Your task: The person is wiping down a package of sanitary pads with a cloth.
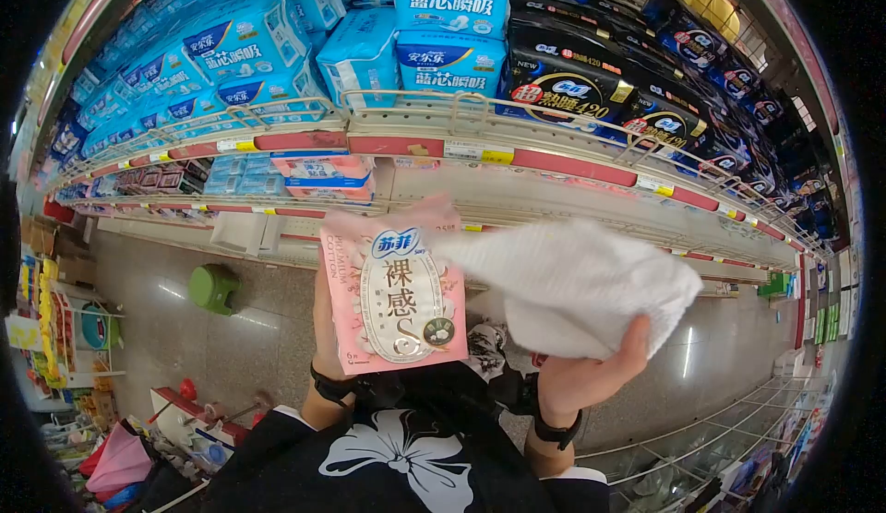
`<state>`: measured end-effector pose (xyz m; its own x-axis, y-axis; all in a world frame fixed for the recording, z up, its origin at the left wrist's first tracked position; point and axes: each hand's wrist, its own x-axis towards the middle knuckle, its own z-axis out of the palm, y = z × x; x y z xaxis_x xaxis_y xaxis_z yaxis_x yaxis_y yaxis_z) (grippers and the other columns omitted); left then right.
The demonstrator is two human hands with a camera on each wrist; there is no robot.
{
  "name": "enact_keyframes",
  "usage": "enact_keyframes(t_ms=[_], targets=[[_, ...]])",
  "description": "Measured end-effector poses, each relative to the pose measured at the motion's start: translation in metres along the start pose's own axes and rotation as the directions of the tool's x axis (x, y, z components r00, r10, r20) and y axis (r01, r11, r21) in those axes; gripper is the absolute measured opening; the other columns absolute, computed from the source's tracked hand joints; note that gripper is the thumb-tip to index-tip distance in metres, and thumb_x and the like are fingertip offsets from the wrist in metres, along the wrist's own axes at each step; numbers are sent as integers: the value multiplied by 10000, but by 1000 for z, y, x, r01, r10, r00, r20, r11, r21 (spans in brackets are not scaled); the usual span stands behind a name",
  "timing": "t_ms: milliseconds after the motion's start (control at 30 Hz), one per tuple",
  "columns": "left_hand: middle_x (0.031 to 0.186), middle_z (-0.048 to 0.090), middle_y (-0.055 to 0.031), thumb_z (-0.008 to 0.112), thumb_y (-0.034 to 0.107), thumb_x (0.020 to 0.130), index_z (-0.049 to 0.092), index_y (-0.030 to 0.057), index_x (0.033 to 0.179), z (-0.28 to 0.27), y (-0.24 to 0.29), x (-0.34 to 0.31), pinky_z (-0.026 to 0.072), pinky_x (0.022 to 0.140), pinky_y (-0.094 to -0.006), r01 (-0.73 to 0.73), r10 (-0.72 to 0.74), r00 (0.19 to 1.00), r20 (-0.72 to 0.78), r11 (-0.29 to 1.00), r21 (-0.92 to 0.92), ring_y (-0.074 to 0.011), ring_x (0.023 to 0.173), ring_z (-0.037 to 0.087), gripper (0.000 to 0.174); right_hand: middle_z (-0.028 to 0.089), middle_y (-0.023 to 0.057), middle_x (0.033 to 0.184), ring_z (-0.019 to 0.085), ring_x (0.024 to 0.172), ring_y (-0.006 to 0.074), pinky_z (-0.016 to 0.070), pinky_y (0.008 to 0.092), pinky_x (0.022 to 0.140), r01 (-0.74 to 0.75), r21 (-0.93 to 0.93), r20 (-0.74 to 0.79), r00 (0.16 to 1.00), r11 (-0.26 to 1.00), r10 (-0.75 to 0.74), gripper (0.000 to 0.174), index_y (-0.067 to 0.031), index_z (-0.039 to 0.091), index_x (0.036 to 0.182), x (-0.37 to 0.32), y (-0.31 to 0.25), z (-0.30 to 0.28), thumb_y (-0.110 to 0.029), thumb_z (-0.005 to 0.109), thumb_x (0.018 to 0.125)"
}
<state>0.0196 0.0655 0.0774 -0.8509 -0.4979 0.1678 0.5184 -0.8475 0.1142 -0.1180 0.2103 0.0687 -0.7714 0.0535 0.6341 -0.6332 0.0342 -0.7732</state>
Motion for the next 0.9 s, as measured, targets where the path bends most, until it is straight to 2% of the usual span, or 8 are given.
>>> enact_keyframes(t_ms=[67,133,267,467,633,700,767,900], targets=[[1297,375,-173,224,543,891,239,17,1325,0,-1,0,399,947,-394,18,-19,1000,-23,999,-30,-275,1149,448,682,436,184,1188,439,1106,317,357,405,947,84,-166,-15,996,983,-88,461,49,356,1230,5,-12,7,-188,502,862],[1300,371,-175,221,549,889,236,17,1327,0,-4,0,393,952,-396,32,-33,999,-20,997,-70,-279,1152,444,689,403,206,1260,419,1144,332,319,417,973,-539,578,311,840,613,445,500,66,309,1261,3,-36,16,-207,459,871],[1270,408,-166,265,543,879,306,44,1305,12,-11,1,402,934,-434,66,-64,962,-267,998,-1,-294,1113,470,658,468,248,1211,335,1227,383,256,426,1004,-177,360,807,552,916,-211,355,84,500,1116,12,-42,47,-119,414,837],[1289,389,-160,248,558,878,285,31,1311,12,-4,5,387,941,-412,63,-11,958,-287,983,174,-285,1120,462,683,584,235,1040,537,1048,333,283,414,1008,-238,343,897,371,909,-241,545,174,501,1048,8,-32,33,-301,368,817],[1291,390,-157,268,547,883,279,37,1316,11,-6,9,347,974,-404,-19,154,919,-362,937,350,-294,1160,426,669,628,204,933,577,979,309,326,401,980,-609,212,938,347,764,17,525,97,520,1077,-16,-2,3,-316,372,789],[1286,393,-155,269,588,863,259,56,1326,-3,-10,12,350,969,-433,-60,261,900,-350,868,494,-296,1158,430,705,546,197,1059,549,984,308,368,436,940,-787,295,655,579,542,485,322,92,485,1059,-36,37,-12,-159,357,903],[1285,386,-151,262,626,840,244,91,1336,2,-11,12,366,956,-453,9,116,946,-303,925,380,-290,1149,439,730,506,203,1109,523,1015,297,377,415,917,-510,95,308,832,855,462,465,45,355,1208,-20,4,17,-294,338,889],[1220,355,-139,243,462,919,88,195,1256,-5,-17,15,488,795,-320,-57,297,923,-246,736,675,-228,1036,511,457,384,197,1263,389,1173,290,326,447,973,-614,545,496,785,571,372,541,37,290,1271,-3,-19,26,-281,445,862]])
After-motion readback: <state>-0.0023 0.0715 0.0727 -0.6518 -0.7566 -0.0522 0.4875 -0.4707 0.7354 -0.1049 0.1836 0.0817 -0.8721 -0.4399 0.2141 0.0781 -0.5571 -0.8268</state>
